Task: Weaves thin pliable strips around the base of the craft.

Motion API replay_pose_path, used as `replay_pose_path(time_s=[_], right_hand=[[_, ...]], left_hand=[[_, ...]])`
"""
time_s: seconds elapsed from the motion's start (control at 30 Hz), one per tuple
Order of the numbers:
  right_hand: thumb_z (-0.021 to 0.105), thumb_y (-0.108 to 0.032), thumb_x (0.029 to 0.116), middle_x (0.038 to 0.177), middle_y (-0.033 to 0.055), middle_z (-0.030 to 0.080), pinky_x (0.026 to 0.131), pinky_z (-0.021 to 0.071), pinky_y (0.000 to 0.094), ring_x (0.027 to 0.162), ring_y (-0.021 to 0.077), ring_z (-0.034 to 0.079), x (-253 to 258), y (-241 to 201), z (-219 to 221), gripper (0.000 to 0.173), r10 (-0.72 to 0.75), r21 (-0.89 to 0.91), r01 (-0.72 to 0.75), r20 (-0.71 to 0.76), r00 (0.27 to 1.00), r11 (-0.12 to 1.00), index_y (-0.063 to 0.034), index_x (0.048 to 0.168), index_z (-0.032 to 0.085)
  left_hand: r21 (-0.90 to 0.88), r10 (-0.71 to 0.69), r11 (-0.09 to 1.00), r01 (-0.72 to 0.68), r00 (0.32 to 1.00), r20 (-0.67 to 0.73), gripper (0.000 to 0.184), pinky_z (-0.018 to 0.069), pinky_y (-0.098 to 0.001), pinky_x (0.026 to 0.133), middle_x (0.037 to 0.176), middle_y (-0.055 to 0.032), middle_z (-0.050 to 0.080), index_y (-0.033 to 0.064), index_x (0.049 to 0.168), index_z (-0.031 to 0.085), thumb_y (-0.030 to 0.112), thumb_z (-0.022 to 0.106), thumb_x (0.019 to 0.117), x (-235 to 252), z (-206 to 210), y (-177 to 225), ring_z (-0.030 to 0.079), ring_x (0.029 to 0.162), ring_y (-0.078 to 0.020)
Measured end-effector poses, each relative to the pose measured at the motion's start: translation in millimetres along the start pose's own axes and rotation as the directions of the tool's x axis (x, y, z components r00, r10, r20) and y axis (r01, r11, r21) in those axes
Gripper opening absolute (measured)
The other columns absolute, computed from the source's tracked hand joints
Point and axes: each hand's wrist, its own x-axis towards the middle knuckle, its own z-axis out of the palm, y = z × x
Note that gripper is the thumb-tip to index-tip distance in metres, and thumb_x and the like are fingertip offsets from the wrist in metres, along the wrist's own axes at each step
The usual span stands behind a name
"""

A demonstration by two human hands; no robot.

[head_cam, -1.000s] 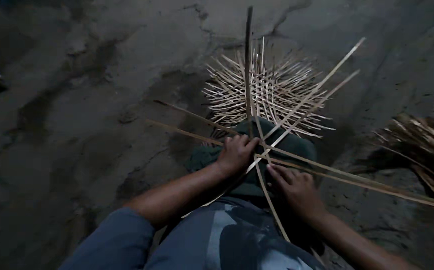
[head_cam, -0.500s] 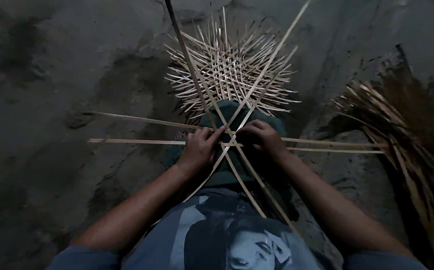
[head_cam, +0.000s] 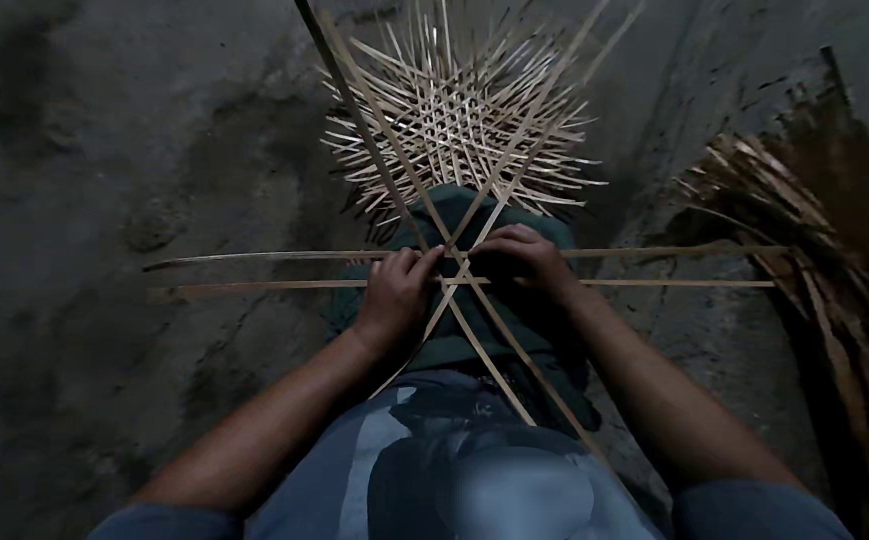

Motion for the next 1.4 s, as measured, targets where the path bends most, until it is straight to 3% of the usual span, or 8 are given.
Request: replay_pose_path(time_s=[0.13, 0.23, 0.33, 0.4, 0.47, 0.63, 0.87, 1.4], right_hand=[[0.076, -0.012, 0.0891, 0.113, 0.0066, 0.074, 0.1, 0.0533, 0.0435, 0.111, 0.0259, 0.067, -2, -3, 7, 0.025, -0.019, -0.083, 0.015, -0.047, 0.999, 0.996, -0.0166, 0.114, 0.077], [0.079, -0.01, 0.084, 0.115, 0.0073, 0.073, 0.1, 0.0546, 0.0479, 0.113, 0.0279, 0.067, -7, -22, 5, 0.03, 0.046, -0.165, -0.062, -0.099, 0.994, 0.984, -0.0186, 0.112, 0.077], [0.073, -0.032, 0.0927, 0.119, 0.0057, 0.071, 0.103, 0.0513, 0.0478, 0.119, 0.0249, 0.064, -10, -53, 8, 0.03, 0.16, -0.28, -0.184, -0.107, 0.981, 0.942, -0.0208, 0.121, 0.074], [0.075, -0.036, 0.0896, 0.118, 0.0078, 0.069, 0.104, 0.0502, 0.0486, 0.117, 0.0262, 0.064, -13, -67, 17, 0.04, 0.183, -0.308, -0.222, -0.151, 0.971, 0.925, -0.0201, 0.127, 0.072], [0.074, -0.035, 0.0901, 0.118, 0.0092, 0.069, 0.103, 0.0502, 0.0483, 0.115, 0.0269, 0.064, -17, -72, 24, 0.042, 0.176, -0.302, -0.228, -0.189, 0.966, 0.926, -0.0189, 0.129, 0.071], [0.07, -0.036, 0.0936, 0.129, 0.0105, 0.065, 0.115, 0.0401, 0.0569, 0.126, 0.0279, 0.06, -28, -76, 30, 0.047, 0.189, -0.263, -0.23, -0.174, 0.966, 0.937, -0.0194, 0.137, 0.067], [0.066, -0.036, 0.0962, 0.129, 0.0119, 0.066, 0.114, 0.0398, 0.0593, 0.125, 0.0298, 0.061, -34, -77, 42, 0.044, 0.156, -0.296, -0.223, -0.233, 0.96, 0.929, -0.0175, 0.136, 0.067], [0.066, -0.034, 0.0956, 0.125, 0.0127, 0.066, 0.115, 0.0369, 0.0622, 0.124, 0.032, 0.06, -21, -83, 47, 0.042, 0.133, -0.283, -0.19, -0.209, 0.969, 0.94, -0.0177, 0.134, 0.068]], left_hand=[[0.02, 0.002, 1.0, -0.003, 0.999, 0.035, 0.038, 0.0538, -0.0523, 0.081, 0.105, -0.0166, 0.066, 0.013, 0.14, 0.062, 0.021, 0.061, 0.1026, -1, -8, 2, 0.066, 0.095, -0.0343], [0.005, 0.021, 1.0, -0.021, 0.998, 0.055, 0.039, 0.0529, -0.0553, 0.087, 0.108, -0.0174, 0.067, 0.0157, 0.142, 0.061, 0.023, 0.059, 0.1039, -3, -14, 6, 0.066, 0.099, -0.036], [-0.004, 0.038, 0.999, -0.038, 0.998, 0.047, 0.04, 0.0526, -0.0584, 0.087, 0.109, -0.0196, 0.067, 0.0151, 0.143, 0.06, 0.026, 0.058, 0.1041, -7, -18, 8, 0.066, 0.099, -0.039], [-0.01, 0.054, 0.999, -0.054, 0.998, 0.039, 0.042, 0.0525, -0.0595, 0.085, 0.107, -0.0214, 0.067, 0.0128, 0.144, 0.06, 0.025, 0.059, 0.1037, -9, -21, 10, 0.066, 0.097, -0.0407], [-0.007, 0.054, 0.999, -0.054, 0.998, 0.021, 0.041, 0.0525, -0.0601, 0.085, 0.107, -0.0215, 0.067, 0.0118, 0.143, 0.06, 0.023, 0.059, 0.103, -12, -21, 13, 0.066, 0.097, -0.041], [0.003, 0.016, 1.0, -0.016, 1.0, 0.008, 0.04, 0.053, -0.0558, 0.083, 0.107, -0.0178, 0.066, 0.0129, 0.142, 0.061, 0.021, 0.058, 0.103, -19, -22, 17, 0.065, 0.098, -0.0368], [-0.016, -0.009, 1.0, 0.009, 1.0, 0.014, 0.041, 0.0531, -0.0551, 0.085, 0.112, -0.0171, 0.066, 0.0141, 0.142, 0.061, 0.015, 0.059, 0.1019, -25, -22, 20, 0.065, 0.102, -0.0364], [-0.053, 0.023, 0.998, -0.028, 0.995, -0.093, 0.035, 0.0546, -0.0501, 0.084, 0.098, -0.0144, 0.067, 0.0118, 0.134, 0.066, 0.025, 0.063, 0.1017, -30, -18, -4, 0.066, 0.09, -0.0313]])
